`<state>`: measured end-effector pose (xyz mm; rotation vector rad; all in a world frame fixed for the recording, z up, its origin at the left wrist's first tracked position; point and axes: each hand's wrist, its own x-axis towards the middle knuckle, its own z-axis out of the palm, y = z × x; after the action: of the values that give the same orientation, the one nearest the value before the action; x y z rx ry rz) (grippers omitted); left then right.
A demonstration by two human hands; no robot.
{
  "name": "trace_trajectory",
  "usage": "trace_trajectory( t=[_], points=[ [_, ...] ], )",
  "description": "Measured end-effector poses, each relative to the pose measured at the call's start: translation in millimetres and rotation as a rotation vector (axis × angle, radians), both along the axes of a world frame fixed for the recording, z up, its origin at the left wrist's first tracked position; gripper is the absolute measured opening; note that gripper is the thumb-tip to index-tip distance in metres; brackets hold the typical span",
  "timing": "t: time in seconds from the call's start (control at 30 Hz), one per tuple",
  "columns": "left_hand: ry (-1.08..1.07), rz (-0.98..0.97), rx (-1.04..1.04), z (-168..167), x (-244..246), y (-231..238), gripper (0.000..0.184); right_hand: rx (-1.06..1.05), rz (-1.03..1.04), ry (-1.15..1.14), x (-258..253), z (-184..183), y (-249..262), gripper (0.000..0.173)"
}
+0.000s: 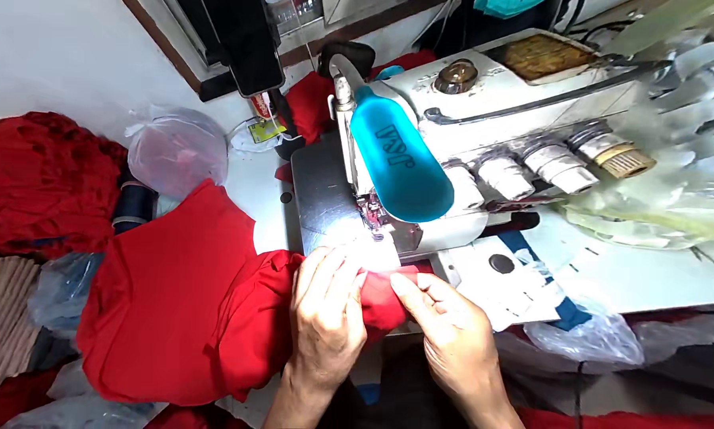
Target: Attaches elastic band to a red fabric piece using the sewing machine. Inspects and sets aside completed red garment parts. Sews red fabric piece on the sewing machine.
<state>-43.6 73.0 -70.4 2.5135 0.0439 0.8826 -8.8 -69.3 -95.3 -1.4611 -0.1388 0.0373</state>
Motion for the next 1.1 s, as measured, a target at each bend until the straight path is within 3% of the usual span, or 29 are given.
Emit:
trace_trajectory(
  t=[0.23, 0.47, 0.7, 0.93, 1.1],
  points=[
    [0.117, -0.004, -0.216, 26, 14, 13, 0.013, 0.040, 0.004, 0.040, 3, 2, -2, 0.011],
    [0.195, 0.098, -0.085, 28, 28, 9, 0.020, 0.094, -0.077, 0.028, -6, 6, 0, 0.032],
    [0.222, 0.206, -0.041, 26, 37, 7, 0.027, 0.106, -0.082, 0.003, 7, 6, 2, 0.024],
    [0.096, 0.376, 0.076, 13, 50, 4, 0.026, -0.079, -0.148, -0.020, 17, 5, 5, 0.029],
    [0.009, 0.243, 0.029, 14, 38, 6, 0.015, -0.091, -0.094, -0.056, -11, -12, -24, 0.026]
  ],
)
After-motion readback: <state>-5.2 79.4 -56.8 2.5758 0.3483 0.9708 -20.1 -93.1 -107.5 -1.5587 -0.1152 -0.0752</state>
